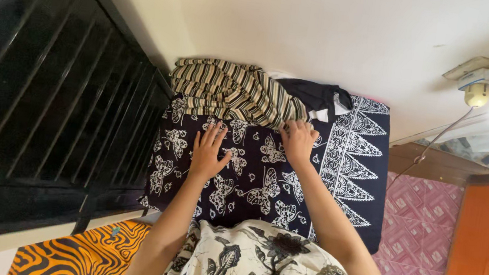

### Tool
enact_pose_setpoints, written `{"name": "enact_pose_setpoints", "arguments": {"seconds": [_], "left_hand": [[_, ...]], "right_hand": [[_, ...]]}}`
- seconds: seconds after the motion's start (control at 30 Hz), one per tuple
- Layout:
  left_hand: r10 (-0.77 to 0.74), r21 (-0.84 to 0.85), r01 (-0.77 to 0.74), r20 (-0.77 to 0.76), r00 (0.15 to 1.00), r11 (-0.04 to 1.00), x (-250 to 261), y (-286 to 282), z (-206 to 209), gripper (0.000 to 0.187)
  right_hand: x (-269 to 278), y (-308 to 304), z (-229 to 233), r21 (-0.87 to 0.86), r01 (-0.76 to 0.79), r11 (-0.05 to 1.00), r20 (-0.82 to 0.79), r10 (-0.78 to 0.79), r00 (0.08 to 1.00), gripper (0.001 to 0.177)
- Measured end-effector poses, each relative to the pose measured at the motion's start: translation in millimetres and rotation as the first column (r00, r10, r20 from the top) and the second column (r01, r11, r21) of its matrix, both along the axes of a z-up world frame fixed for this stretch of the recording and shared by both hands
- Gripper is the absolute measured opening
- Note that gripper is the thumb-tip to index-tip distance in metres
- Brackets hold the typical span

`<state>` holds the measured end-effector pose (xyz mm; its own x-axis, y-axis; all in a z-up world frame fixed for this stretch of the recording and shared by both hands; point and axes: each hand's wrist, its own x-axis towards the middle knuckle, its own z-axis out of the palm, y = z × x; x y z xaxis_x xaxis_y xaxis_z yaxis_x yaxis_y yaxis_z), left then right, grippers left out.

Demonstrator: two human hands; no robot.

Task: The person folds a pink shirt and a striped shirt by hand on a surface, then places the folded pink shirt into a cabinet drawer.

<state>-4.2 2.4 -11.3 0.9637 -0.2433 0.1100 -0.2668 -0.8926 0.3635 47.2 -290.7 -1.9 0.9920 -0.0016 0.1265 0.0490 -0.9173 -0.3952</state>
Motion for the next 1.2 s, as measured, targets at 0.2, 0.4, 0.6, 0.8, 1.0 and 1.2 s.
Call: {"name": "enact_pose_setpoints", "arguments": {"seconds": [0.2, 0.4, 0.6, 0.8, 1.0, 1.2], "left_hand": [[-0.003, 0.051, 0.002, 0.020, 1.000, 0.999, 1.9, 1.1, -5.5, 0.071], [0.101, -0.081, -0.097, 0.047, 0.994, 0.992, 0.4, 4.7, -15.1, 0.083], [0.210, -0.328, -0.199, -0.001, 0.978, 0.924, -3.6, 3.8, -4.4, 0.101], [0.205, -0.155, -0.223, -0.123, 0.971, 0.963, -3.0, 0.4, 28.6, 0.097], [0.242, -0.075, -0.251, -0.110, 0.964, 0.965, 0.5, 0.2, 22.4, 0.071], [0.224, -0.150, -0.224, -0.014, 0.974, 0.963, -1.5, 4.2, 0.7, 0.064]], "right_hand": [[-26.1, 24.7, 31.5, -0.024, -0.099, 0.995, 0.302, 0.101, 0.948, 0.023], [-92.1, 9.3, 44.8, 0.504, -0.341, 0.794, -0.157, 0.472, 0.867, 0.027], [-134.6, -21.3, 55.7, 0.569, -0.013, 0.822, -0.391, 0.284, 0.875, 0.017], [-137.8, -66.5, 86.8, 0.786, 0.001, 0.618, -0.083, 0.104, 0.991, 0.013], [-123.9, -136.7, 112.2, 0.873, 0.063, 0.483, 0.074, -0.258, 0.963, 0.011], [-118.4, -131.7, 73.6, -0.138, 0.297, 0.945, -0.425, -0.327, 0.844, 0.081]]}}
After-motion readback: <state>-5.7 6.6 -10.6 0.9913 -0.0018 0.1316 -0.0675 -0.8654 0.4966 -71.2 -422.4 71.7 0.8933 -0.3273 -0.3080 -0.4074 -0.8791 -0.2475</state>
